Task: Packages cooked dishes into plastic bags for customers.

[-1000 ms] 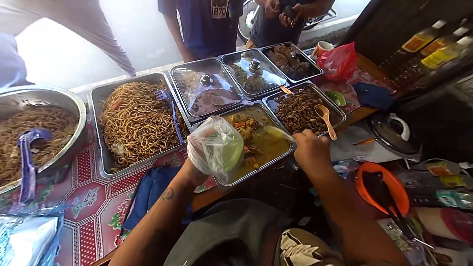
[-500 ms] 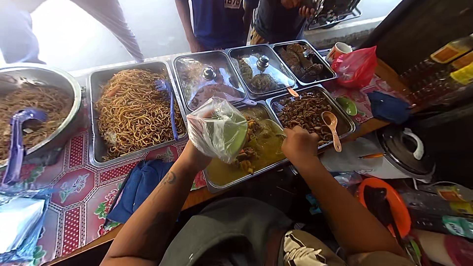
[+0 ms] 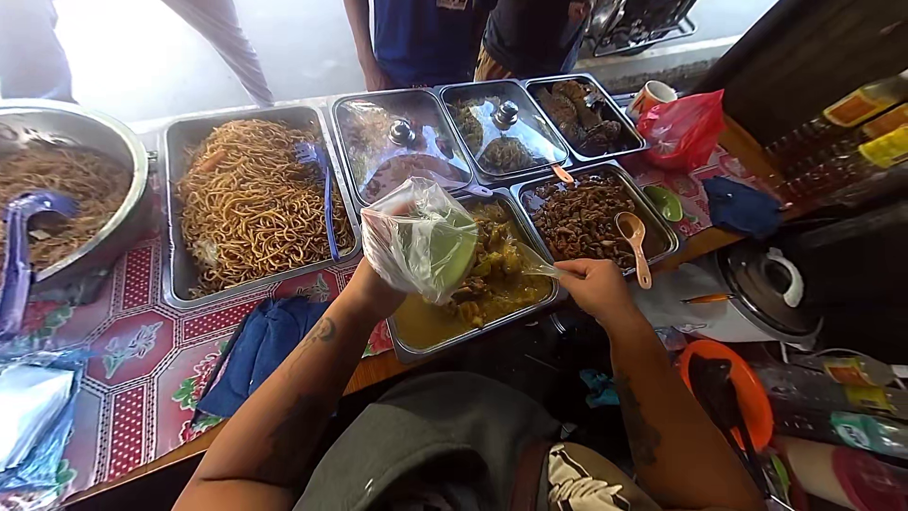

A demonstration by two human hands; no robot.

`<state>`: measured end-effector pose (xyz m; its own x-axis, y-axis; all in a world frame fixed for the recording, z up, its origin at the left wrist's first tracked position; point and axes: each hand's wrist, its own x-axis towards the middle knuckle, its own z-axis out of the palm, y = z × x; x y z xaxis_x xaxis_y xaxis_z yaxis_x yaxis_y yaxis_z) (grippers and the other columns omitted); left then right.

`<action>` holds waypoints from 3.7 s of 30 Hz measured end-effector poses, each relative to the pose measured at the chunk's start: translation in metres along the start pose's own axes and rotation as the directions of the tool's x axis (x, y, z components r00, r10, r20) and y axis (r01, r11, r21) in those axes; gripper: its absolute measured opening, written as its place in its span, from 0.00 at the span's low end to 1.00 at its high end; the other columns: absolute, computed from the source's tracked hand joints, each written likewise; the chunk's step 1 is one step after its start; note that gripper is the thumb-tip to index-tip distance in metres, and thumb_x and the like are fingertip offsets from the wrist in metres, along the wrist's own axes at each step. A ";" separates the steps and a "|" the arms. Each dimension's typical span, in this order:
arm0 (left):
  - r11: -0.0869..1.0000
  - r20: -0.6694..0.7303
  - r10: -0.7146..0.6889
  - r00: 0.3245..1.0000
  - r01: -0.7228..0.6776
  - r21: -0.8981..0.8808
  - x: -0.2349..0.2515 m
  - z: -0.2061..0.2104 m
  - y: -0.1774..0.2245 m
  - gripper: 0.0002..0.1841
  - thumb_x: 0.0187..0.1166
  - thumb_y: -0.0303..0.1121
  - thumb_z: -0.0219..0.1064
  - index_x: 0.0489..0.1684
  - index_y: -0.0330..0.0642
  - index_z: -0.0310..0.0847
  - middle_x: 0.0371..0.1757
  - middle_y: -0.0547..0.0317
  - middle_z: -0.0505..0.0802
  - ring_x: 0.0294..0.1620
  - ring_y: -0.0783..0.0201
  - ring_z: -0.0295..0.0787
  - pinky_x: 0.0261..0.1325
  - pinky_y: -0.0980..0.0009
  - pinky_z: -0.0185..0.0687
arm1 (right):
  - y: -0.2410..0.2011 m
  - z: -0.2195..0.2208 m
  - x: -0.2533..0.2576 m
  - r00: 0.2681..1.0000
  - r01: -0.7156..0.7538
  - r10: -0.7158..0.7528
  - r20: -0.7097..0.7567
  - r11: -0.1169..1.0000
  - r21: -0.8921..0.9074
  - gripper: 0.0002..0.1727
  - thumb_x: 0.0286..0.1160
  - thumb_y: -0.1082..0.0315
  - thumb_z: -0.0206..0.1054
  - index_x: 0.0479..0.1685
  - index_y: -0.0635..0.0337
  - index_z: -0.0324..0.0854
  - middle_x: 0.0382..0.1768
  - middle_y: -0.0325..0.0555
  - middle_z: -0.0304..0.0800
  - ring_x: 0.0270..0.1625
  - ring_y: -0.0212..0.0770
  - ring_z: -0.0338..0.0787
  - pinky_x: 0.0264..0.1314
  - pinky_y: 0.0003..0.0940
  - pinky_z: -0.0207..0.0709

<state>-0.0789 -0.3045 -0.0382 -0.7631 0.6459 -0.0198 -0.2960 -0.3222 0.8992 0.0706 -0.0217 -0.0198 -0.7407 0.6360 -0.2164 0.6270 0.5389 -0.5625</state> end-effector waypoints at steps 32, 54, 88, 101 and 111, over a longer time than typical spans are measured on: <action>0.958 -0.053 -0.165 0.985 0.173 0.230 0.022 0.045 -0.007 0.16 0.90 0.29 0.50 0.73 0.47 0.66 0.47 0.62 0.87 0.42 0.73 0.86 0.43 0.73 0.85 | -0.052 -0.028 -0.060 0.937 0.312 -0.253 -0.240 0.916 0.252 0.12 0.73 0.80 0.69 0.52 0.65 0.91 0.43 0.45 0.94 0.36 0.26 0.87 0.41 0.23 0.82; 0.998 -0.219 -0.040 0.975 0.050 0.041 0.019 0.005 0.003 0.16 0.91 0.37 0.47 0.72 0.53 0.70 0.57 0.60 0.89 0.57 0.65 0.88 0.59 0.62 0.87 | -0.021 0.032 0.042 0.993 0.091 -0.109 -0.043 0.948 -0.304 0.17 0.77 0.71 0.63 0.62 0.57 0.88 0.56 0.60 0.92 0.64 0.64 0.87 0.71 0.76 0.63; 0.998 0.101 -0.063 0.993 0.066 -0.024 0.042 0.002 -0.060 0.17 0.87 0.35 0.55 0.71 0.47 0.68 0.54 0.58 0.87 0.52 0.64 0.88 0.50 0.61 0.88 | -0.068 -0.030 -0.037 0.598 0.544 -0.698 -0.394 0.714 -0.441 0.13 0.78 0.72 0.63 0.50 0.58 0.94 0.46 0.53 0.96 0.53 0.56 0.90 0.60 0.61 0.72; 0.995 0.106 0.079 0.991 -0.085 0.052 0.036 -0.015 -0.043 0.21 0.86 0.32 0.57 0.77 0.44 0.68 0.67 0.51 0.84 0.68 0.60 0.83 0.70 0.58 0.82 | 0.005 0.025 -0.052 0.801 0.294 -0.531 -0.276 0.751 -0.591 0.15 0.73 0.78 0.60 0.45 0.61 0.94 0.40 0.59 0.92 0.51 0.66 0.88 0.59 0.72 0.66; 0.983 0.226 0.170 0.959 -0.181 0.032 0.036 -0.016 -0.034 0.27 0.90 0.45 0.49 0.88 0.51 0.60 0.77 0.49 0.80 0.76 0.55 0.78 0.74 0.52 0.79 | -0.008 0.048 -0.026 0.999 -0.039 0.038 -0.016 0.996 -0.080 0.15 0.77 0.72 0.65 0.58 0.58 0.91 0.52 0.55 0.94 0.60 0.58 0.90 0.66 0.67 0.73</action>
<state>-0.1051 -0.2816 -0.0760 -0.6522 0.7215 0.2325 -0.1338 -0.4115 0.9015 0.0737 -0.0692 -0.0481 -0.7125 0.6646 -0.2252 0.6728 0.5559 -0.4881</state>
